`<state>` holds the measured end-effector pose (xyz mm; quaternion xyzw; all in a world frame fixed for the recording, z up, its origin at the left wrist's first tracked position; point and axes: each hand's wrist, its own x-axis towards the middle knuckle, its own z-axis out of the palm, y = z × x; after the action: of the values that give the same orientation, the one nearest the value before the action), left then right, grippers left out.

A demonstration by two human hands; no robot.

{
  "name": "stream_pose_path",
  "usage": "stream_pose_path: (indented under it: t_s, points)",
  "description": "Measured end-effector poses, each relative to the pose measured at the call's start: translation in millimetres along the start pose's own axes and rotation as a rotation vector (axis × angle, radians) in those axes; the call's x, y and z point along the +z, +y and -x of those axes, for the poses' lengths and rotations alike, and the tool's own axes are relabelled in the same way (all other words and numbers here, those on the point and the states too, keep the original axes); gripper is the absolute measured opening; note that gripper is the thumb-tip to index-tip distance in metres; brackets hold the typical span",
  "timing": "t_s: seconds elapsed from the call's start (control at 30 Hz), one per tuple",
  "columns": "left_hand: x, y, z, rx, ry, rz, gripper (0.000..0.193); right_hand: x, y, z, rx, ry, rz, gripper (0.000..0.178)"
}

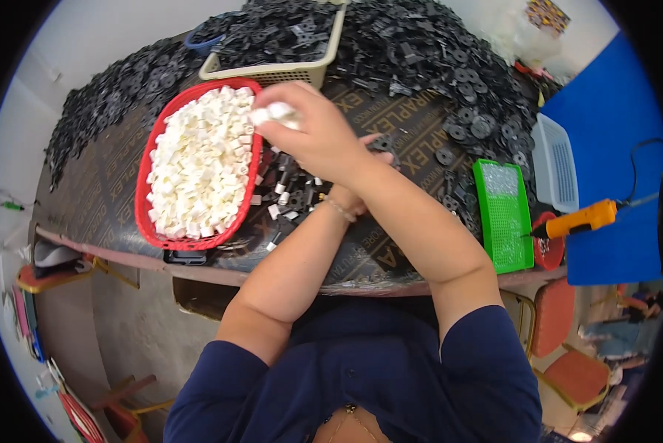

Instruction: Manually assembling small black and white plastic components at a factory workbench.

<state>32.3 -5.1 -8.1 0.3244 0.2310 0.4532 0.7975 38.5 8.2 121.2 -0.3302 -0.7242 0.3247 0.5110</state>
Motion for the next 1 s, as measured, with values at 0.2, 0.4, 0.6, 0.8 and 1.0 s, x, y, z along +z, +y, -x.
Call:
stream_pose_path:
  t_s: [0.2, 0.4, 0.6, 0.8, 1.0]
  points:
    - [15, 5, -2, 0.292, 0.253, 0.018, 0.046, -97, 9, 141, 0.148, 0.097, 0.384, 0.025]
    - [15, 6, 0, 0.335, 0.257, 0.002, 0.045, -106, 29, 220, 0.254, -0.086, 0.943, 0.034]
    - [12, 11, 3, 0.238, 0.259, 0.045, 0.043, -125, 15, 219, 0.39, -0.141, 0.855, 0.055]
    - [18, 13, 4, 0.235, 0.216, 0.005, 0.046, -147, 7, 209, 0.347, -0.075, 0.795, 0.051]
    - [21, 13, 4, 0.215, 0.204, -0.02, 0.05, -149, 23, 205, 0.321, -0.008, 0.805, 0.031]
